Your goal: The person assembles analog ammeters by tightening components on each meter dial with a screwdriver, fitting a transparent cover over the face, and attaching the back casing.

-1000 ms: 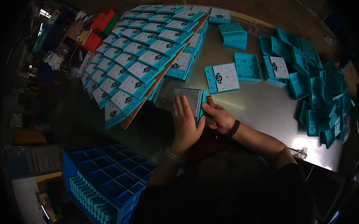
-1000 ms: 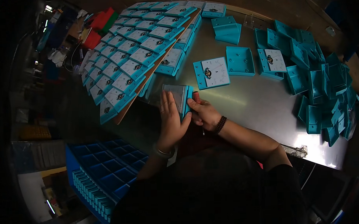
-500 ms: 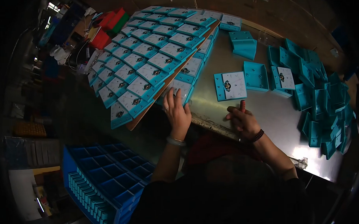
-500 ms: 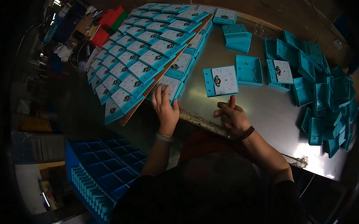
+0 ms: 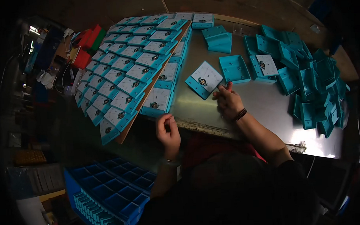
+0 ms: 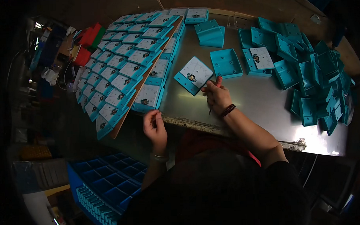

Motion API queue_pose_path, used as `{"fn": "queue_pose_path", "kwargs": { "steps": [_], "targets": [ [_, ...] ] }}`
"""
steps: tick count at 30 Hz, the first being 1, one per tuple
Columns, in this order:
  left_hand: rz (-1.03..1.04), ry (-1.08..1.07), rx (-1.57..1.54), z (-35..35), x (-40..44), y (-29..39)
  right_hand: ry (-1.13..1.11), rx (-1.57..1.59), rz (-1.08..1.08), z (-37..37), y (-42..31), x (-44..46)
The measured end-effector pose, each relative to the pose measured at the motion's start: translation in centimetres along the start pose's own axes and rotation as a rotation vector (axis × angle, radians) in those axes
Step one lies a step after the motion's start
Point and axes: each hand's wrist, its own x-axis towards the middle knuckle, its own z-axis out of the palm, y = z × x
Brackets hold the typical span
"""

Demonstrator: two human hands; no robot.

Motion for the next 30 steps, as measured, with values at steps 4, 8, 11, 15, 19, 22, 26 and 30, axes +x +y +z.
{"fn": "queue_pose_path", "kwargs": {
  "steps": [4, 8, 11, 15, 19, 22, 26, 30],
  "targets": [
    [0.29, -0.351, 0.59, 6.9, 6.9, 1.9, 0.017, -0.117, -0.052, 0.5, -0.1, -2.0],
    [0.083, -0.606, 0.941, 10.7, 9.2, -0.4, -0.283, -0.471, -0.108, -2.8, 1.0, -6.3],
    [-0.149, -0.63, 0.55, 10.6, 8.8, -1.4, -0.545, -0.93, -0.338, -4.4, 0.9, -11.2],
    [-0.31, -0.541, 0.118, 10.6, 7.6, -3.1, -0.431, -1.218, -0.754, -5.7, 2.1, -12.4],
    [-0.457, -0.517, 0.039, 11.1, 8.0, -3.0, -0.35, -1.429, -1.038, -6.8, 2.1, -10.1],
    [-0.447, -0.472, 0.038, 11.6, 8.1, -2.9, -0.37, -1.387, -1.011, -6.9, 1.5, -9.6],
    [-0.5, -0.457, 0.027, 11.6, 8.4, -2.3, -0.365, -1.287, -0.99, -7.0, 1.3, -8.7],
    [-0.561, -0.453, -0.003, 10.9, 8.7, -1.8, -0.402, -1.208, -1.001, -6.9, 0.8, -8.6]
  ]
}}
